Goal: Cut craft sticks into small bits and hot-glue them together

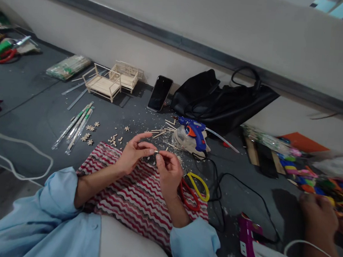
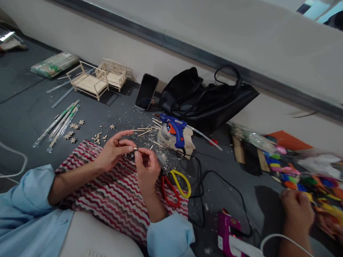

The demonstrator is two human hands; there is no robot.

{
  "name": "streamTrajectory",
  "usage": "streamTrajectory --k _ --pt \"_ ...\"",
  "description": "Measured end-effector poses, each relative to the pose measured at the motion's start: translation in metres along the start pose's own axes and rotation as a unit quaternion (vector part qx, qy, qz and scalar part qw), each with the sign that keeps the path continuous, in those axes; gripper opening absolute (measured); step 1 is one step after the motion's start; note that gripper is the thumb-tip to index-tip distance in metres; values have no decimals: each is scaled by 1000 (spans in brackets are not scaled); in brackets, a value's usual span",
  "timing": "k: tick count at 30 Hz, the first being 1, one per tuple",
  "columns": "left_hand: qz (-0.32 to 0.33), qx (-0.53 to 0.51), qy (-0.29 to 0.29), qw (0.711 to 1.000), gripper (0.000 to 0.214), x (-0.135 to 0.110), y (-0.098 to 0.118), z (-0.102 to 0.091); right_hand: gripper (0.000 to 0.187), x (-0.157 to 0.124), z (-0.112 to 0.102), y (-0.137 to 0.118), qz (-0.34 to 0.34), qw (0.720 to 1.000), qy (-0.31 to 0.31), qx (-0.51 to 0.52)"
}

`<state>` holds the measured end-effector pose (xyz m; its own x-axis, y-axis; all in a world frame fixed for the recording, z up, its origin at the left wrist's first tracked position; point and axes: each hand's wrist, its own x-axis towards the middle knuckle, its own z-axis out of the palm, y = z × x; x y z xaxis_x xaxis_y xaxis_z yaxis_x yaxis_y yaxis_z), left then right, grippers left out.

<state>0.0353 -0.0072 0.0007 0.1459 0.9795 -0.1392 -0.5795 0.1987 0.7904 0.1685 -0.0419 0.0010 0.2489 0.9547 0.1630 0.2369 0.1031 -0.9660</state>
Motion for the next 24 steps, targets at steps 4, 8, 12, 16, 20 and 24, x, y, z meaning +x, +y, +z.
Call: streamTrajectory --k 4,8,12,16,20,24 --pt "16 27 -5 1000 59 -1 0 0 21 0 0 0 10 1000 0 7" --pt "23 38 -14 999 58 -2 0 -1 20 0 -1 -4 9 1000 2 -5" --pt "23 43 -20 999 57 -2 -1 -1 21 0 -1 -5 0 1000 2 -15" --pt "20 42 -27 999 58 -2 -1 -2 21 0 -1 -4 -3 1000 1 -16" --pt "13 39 -38 998 57 -1 -1 -2 21 0 -1 -3 0 1000 2 -10" --pt "11 32 -35 999 56 0 0 -3 22 0 -1 -3 14 1000 5 -4"
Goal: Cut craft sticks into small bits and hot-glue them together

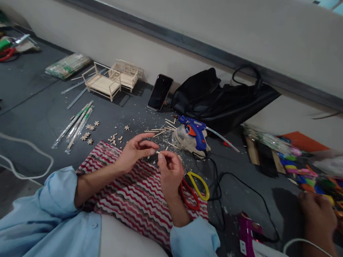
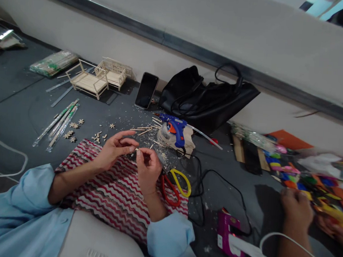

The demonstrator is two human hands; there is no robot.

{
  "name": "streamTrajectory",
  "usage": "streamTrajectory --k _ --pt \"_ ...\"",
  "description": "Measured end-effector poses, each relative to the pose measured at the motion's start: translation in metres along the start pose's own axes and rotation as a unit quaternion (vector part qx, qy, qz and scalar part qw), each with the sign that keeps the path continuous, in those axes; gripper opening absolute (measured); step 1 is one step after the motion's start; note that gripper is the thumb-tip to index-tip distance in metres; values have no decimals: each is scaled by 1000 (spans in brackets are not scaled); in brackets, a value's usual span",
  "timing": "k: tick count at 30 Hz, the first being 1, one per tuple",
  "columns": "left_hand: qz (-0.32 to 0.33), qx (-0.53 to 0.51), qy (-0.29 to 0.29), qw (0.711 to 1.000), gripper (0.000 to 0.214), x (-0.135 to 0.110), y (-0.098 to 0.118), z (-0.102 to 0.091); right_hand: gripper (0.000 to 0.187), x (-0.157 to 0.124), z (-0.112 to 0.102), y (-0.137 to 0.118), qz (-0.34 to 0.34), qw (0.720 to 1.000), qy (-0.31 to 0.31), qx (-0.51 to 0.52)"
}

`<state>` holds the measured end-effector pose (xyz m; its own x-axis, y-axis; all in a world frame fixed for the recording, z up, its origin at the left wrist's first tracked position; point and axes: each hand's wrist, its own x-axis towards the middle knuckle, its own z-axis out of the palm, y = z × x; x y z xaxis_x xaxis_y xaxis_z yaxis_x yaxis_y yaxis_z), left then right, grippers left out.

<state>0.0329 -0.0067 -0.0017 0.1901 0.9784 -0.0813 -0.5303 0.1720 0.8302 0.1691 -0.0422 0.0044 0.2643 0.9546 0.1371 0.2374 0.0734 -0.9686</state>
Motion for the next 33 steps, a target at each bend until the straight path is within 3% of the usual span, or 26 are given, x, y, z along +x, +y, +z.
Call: streamTrajectory --k 9,19,33 --pt "16 83 -55 995 55 4 13 -7 21 2 0 3 1 1000 -9 2" --pt "79 262 -114 955 55 8 22 -15 16 4 -2 2 -20 999 -26 -10" --pt "79 288 -130 946 53 8 26 -15 13 5 -1 -5 -23 999 -41 -17"
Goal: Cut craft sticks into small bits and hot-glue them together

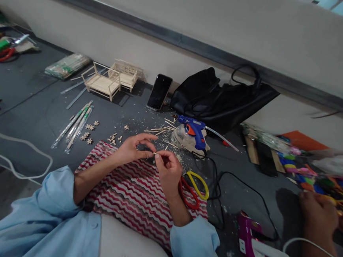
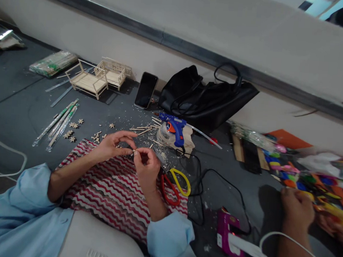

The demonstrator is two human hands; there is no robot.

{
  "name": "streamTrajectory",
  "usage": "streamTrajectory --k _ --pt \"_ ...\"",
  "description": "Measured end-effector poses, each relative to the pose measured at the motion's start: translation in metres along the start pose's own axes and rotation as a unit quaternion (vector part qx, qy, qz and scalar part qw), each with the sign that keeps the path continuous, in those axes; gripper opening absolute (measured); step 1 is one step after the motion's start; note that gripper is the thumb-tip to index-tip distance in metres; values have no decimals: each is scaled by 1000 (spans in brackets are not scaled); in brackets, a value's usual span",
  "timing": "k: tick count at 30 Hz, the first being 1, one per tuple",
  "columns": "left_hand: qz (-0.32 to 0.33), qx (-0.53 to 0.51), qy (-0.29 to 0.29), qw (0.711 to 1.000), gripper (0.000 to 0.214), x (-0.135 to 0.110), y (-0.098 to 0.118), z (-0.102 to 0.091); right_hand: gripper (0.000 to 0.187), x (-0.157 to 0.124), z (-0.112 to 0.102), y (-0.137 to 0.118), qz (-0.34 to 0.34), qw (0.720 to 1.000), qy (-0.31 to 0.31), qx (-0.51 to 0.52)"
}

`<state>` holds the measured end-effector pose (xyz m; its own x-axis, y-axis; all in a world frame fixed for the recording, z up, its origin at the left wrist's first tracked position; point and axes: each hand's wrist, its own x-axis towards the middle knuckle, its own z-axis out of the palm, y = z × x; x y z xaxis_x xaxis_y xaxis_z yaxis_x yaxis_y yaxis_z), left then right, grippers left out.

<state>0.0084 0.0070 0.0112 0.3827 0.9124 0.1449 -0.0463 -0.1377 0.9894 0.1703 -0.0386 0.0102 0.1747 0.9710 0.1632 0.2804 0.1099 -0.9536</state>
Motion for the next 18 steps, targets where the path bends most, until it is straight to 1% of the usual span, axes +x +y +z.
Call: streamTrajectory --k 6,8,10,12,14,18 --pt "1 -10 8 1000 52 0 -2 1 14 0 0 0 4 1000 -8 3" --pt "-8 -35 15 999 53 0 -4 1 16 -1 0 1 12 1000 -5 13" --pt "-30 -90 22 995 55 0 -5 3 20 -2 0 3 25 999 -1 30" --pt "-64 -166 35 983 56 0 -7 5 23 -2 -1 5 36 999 6 39" --pt "-95 -240 54 965 57 1 -7 7 24 -3 -1 7 40 998 11 37" --pt "-121 -362 86 920 54 2 -9 12 24 -2 -1 10 39 999 4 36"
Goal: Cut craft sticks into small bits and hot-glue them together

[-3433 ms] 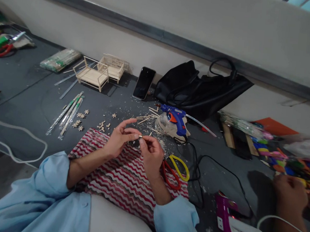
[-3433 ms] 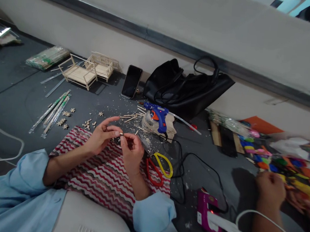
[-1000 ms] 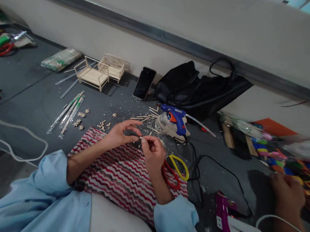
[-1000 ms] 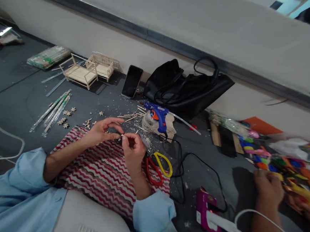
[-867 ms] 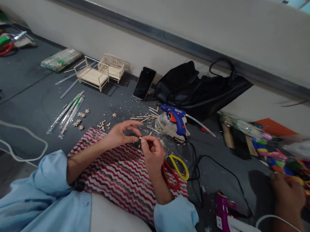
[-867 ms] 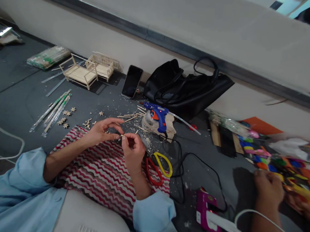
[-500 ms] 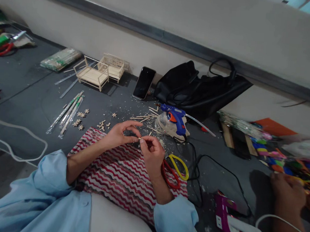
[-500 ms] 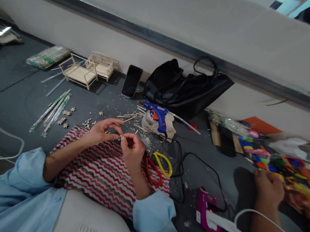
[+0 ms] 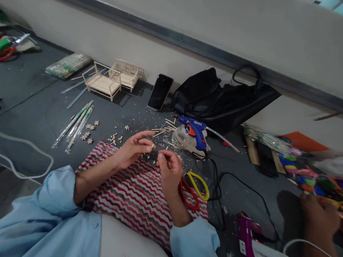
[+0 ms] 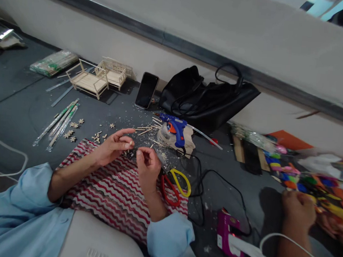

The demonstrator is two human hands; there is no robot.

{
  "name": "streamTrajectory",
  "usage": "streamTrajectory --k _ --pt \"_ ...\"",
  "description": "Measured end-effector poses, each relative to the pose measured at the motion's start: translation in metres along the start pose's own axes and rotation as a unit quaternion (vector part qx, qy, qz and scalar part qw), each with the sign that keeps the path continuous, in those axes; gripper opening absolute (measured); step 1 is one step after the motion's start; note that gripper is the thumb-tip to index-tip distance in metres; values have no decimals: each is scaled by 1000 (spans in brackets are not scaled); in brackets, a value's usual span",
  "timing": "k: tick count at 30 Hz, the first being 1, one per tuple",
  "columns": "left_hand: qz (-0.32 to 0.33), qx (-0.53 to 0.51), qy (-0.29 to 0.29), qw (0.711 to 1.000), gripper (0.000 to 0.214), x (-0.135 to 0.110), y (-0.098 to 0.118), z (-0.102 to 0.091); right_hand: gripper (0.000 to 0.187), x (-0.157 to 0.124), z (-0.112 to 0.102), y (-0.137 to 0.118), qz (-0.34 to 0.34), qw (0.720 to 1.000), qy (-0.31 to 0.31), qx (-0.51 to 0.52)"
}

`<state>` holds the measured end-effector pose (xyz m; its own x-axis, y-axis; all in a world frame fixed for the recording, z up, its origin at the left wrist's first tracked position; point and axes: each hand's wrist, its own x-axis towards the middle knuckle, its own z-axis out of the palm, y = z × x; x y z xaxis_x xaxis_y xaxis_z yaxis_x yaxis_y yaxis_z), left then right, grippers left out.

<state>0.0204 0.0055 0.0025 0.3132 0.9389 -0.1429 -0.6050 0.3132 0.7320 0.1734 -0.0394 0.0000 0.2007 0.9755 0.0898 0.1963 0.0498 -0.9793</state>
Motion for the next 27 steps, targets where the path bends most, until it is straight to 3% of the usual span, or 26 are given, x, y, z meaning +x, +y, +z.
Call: streamTrajectory --k 5,8,10,13,14,16,19,23,27 --pt "-25 -71 6 997 57 1 -2 0 25 -1 2 2 0 1000 2 -9" --pt "-21 -78 2 997 58 1 -2 0 23 -3 -3 -4 -46 997 38 -39" --pt "-16 -82 3 997 58 1 -1 0 20 -2 -12 -14 -117 983 105 -94" --pt "-8 -84 7 996 58 1 -1 1 20 10 -35 -32 -214 921 262 -191" --pt "-4 -85 9 996 58 1 -1 1 24 16 -44 -36 -221 901 310 -209" --pt "3 -87 12 996 59 1 -2 1 32 32 -59 -40 -203 889 340 -231" --pt "9 -91 19 996 60 1 -2 1 39 55 -73 -35 -126 920 284 -240" --pt "7 -106 29 994 61 3 -2 1 43 71 -71 -28 27 984 151 -87" --pt "10 -119 35 992 59 4 0 -1 32 64 -63 -33 68 994 48 68"
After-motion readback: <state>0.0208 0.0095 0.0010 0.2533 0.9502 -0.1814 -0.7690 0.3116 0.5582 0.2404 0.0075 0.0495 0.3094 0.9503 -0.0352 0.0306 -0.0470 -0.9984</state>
